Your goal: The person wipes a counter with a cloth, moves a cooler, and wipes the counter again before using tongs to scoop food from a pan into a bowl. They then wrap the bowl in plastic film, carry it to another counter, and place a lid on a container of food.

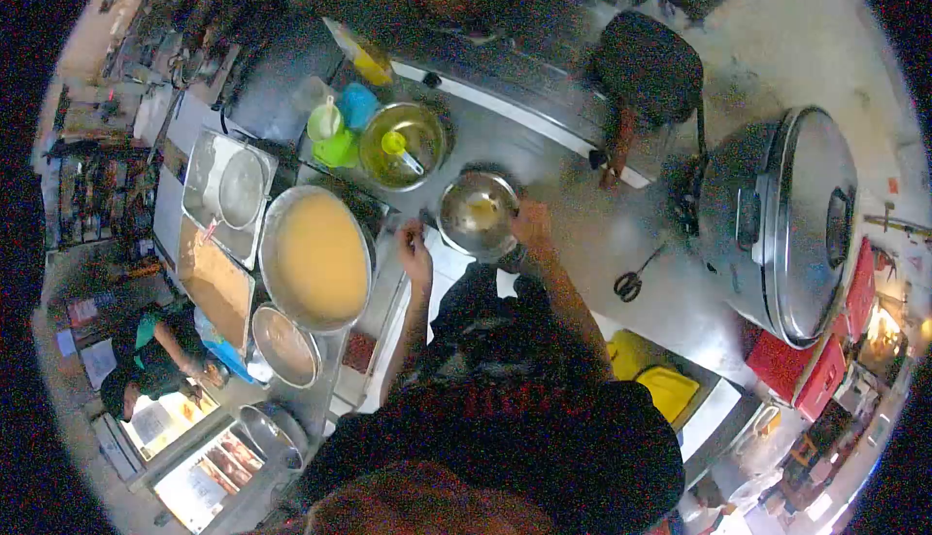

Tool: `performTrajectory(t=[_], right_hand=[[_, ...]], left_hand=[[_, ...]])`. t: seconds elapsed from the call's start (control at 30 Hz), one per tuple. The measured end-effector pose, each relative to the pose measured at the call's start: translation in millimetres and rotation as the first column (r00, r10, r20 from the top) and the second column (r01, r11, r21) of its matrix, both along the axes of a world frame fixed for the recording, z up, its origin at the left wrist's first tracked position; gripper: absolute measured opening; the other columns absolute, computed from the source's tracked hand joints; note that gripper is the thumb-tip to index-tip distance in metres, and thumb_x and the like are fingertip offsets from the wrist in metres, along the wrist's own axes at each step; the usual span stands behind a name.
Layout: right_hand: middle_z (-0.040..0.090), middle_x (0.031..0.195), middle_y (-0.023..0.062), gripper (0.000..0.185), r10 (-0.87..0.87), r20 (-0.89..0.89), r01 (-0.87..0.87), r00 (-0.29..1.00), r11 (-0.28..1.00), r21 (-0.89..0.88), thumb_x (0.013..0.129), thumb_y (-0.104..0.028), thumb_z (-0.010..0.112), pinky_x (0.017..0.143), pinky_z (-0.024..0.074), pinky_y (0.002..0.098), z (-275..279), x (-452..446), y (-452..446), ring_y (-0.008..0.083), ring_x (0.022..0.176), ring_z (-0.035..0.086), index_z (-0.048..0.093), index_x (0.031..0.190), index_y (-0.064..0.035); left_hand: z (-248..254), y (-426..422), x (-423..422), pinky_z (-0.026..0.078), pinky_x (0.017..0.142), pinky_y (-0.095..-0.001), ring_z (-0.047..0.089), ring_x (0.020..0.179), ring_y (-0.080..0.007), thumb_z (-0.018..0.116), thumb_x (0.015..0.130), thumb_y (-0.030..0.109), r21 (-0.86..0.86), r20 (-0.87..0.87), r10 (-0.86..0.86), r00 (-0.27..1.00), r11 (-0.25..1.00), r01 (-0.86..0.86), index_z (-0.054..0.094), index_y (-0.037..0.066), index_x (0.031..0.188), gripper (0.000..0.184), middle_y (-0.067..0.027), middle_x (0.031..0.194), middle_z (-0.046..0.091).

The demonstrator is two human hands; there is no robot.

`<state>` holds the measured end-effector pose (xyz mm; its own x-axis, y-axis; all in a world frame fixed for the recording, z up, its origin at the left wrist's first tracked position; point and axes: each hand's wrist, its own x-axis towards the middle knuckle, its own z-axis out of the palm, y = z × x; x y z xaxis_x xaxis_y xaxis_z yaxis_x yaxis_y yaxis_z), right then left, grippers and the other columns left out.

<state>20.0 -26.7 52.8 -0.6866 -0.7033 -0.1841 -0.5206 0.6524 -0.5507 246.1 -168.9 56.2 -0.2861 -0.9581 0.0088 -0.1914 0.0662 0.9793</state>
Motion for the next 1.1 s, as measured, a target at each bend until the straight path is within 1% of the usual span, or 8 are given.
performTrajectory(t=[0.27, 0.33, 0.5, 0.6, 0.67, 0.87, 1.0, 1.1], right_hand=[[0.071, 0.097, 0.0121, 0.053, 0.009, 0.495, 0.135, 0.869, 0.958, -0.254, 0.081, -0.027, 0.076, 0.074, 0.0559, 0.0343, 83, -22, 58, 0.0208, 0.084, 0.068, 0.059, 0.127, -0.0069], [0.070, 0.098, 0.0099, 0.055, 0.123, 0.294, -0.013, 0.948, 0.937, -0.350, 0.082, -0.024, 0.076, 0.078, 0.0560, 0.0343, 75, -12, 54, 0.0204, 0.085, 0.068, 0.056, 0.130, -0.0086], [0.070, 0.088, 0.0085, 0.028, -0.213, 0.587, 0.345, 0.781, 0.931, -0.122, 0.080, -0.020, 0.074, 0.073, 0.0535, 0.0355, 37, 44, 68, 0.0203, 0.081, 0.066, 0.067, 0.104, -0.0064], [0.068, 0.081, 0.0102, 0.015, -0.182, 0.496, 0.229, 0.849, 0.973, -0.035, 0.079, -0.014, 0.068, 0.068, 0.0506, 0.0392, 57, 65, 102, 0.0238, 0.075, 0.064, 0.067, 0.090, -0.0041], [0.067, 0.080, 0.0112, 0.014, -0.130, 0.367, 0.151, 0.921, 0.988, -0.028, 0.079, -0.012, 0.066, 0.068, 0.0499, 0.0404, 46, 91, 142, 0.0258, 0.073, 0.063, 0.067, 0.090, -0.0040], [0.067, 0.080, 0.0118, 0.020, -0.674, 0.396, 0.731, 0.624, 0.683, 0.010, 0.077, -0.018, 0.072, 0.069, 0.0501, 0.0369, 65, 137, 339, 0.0239, 0.072, 0.063, 0.067, 0.086, -0.0019], [0.068, 0.079, 0.0088, 0.004, -0.840, 0.171, 0.852, 0.514, 0.524, 0.012, 0.076, -0.005, 0.066, 0.066, 0.0507, 0.0329, 38, 194, 495, 0.0199, 0.071, 0.064, 0.068, 0.079, -0.0030], [0.067, 0.072, 0.0111, 0.010, -0.935, 0.019, 0.906, 0.355, 0.349, 0.239, 0.076, -0.014, 0.066, 0.065, 0.0509, 0.0359, 42, 227, 591, 0.0216, 0.068, 0.064, 0.067, 0.077, -0.0045]], left_hand=[[41, -12, -20, 0.051, 0.075, -0.0320, 0.063, 0.087, -0.0191, 0.064, 0.093, 0.015, 0.029, 0.084, -0.032, 0.996, 0.999, 0.030, 0.063, -0.002, 0.108, 0.022, -0.0107, 0.099, 0.066], [60, -12, -33, 0.051, 0.078, -0.0323, 0.063, 0.089, -0.0206, 0.063, 0.090, 0.011, 0.077, 0.163, -0.147, 0.976, 0.988, 0.136, 0.061, -0.001, 0.110, 0.023, -0.0109, 0.099, 0.066], [19, -14, -28, 0.054, 0.070, -0.0324, 0.063, 0.091, -0.0241, 0.070, 0.084, 0.014, 0.082, 0.197, -0.412, 0.890, 0.911, 0.404, 0.058, -0.003, 0.120, 0.042, -0.0164, 0.110, 0.063], [-36, -18, -3, 0.054, 0.083, -0.0390, 0.064, 0.095, -0.0281, 0.069, 0.086, 0.020, 0.269, -0.100, -0.358, 0.928, 0.889, 0.371, 0.061, 0.000, 0.114, 0.036, -0.0147, 0.114, 0.065], [-13, -20, 10, 0.054, 0.081, -0.0395, 0.063, 0.097, -0.0288, 0.068, 0.087, 0.021, 0.157, 0.119, -0.535, 0.836, 0.842, 0.516, 0.058, -0.001, 0.118, 0.039, -0.0160, 0.116, 0.063], [32, 4, -6, 0.054, 0.075, -0.0373, 0.061, 0.096, -0.0282, 0.063, 0.089, 0.015, 0.333, 0.301, -0.432, 0.850, 0.883, 0.331, 0.050, -0.005, 0.128, 0.046, -0.0175, 0.115, 0.060], [14, 11, 23, 0.053, 0.080, -0.0384, 0.059, 0.099, -0.0266, 0.058, 0.092, 0.018, -0.242, 0.327, -0.421, 0.846, 0.828, 0.506, 0.048, -0.003, 0.130, 0.045, -0.0172, 0.115, 0.059], [55, 78, 24, 0.052, 0.079, -0.0386, 0.059, 0.099, -0.0252, 0.057, 0.094, 0.020, -0.213, 0.262, -0.417, 0.870, 0.855, 0.473, 0.048, 0.001, 0.131, 0.043, -0.0147, 0.115, 0.058]])
